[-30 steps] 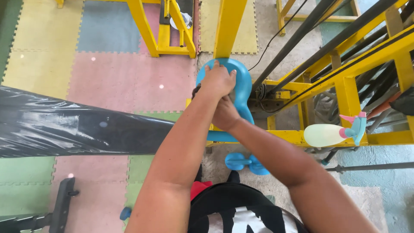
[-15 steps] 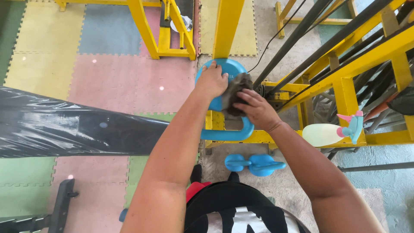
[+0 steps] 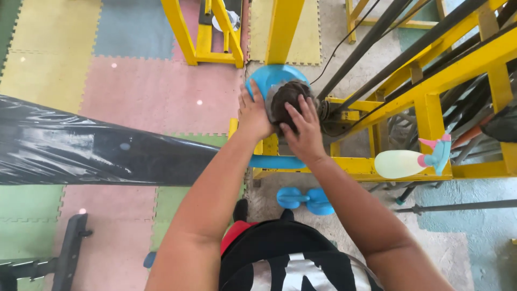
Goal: The person cleans a blue kettlebell by spraying it with a cleaning solution and wiping it with a cloth. They repeat this process for multiple kettlebells, placing each cleaned one on a yellow rack.
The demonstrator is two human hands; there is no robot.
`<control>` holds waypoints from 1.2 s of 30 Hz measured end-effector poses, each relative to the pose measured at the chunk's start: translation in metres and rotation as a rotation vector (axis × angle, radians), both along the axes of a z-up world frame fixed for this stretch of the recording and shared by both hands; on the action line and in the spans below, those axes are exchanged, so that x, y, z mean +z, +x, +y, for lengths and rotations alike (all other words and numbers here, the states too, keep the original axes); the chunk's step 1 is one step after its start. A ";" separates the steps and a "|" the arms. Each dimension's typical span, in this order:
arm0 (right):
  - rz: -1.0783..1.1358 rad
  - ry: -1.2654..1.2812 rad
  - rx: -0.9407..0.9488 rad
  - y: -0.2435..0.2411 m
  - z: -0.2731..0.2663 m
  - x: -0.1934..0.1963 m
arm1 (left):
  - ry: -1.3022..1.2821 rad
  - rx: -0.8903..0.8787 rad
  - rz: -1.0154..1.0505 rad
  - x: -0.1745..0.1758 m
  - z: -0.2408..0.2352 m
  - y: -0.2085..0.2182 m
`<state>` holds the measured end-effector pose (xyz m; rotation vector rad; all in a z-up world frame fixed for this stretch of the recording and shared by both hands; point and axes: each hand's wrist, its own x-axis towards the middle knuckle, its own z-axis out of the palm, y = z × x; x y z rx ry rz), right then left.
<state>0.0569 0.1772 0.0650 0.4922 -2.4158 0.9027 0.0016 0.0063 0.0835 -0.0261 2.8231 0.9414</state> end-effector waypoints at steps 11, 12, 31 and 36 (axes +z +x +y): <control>-0.385 -0.437 -0.158 -0.122 0.036 -0.051 | 0.027 -0.025 -0.012 -0.011 0.001 0.000; -0.557 -0.611 -0.180 -0.140 0.041 -0.049 | 0.029 -0.028 -0.033 -0.006 0.001 0.000; -0.233 -0.250 -0.246 -0.016 0.008 -0.041 | -0.030 0.018 -0.048 0.001 0.007 0.008; -0.461 -0.619 0.025 -0.003 0.005 0.002 | 0.043 0.157 0.102 -0.027 0.008 0.029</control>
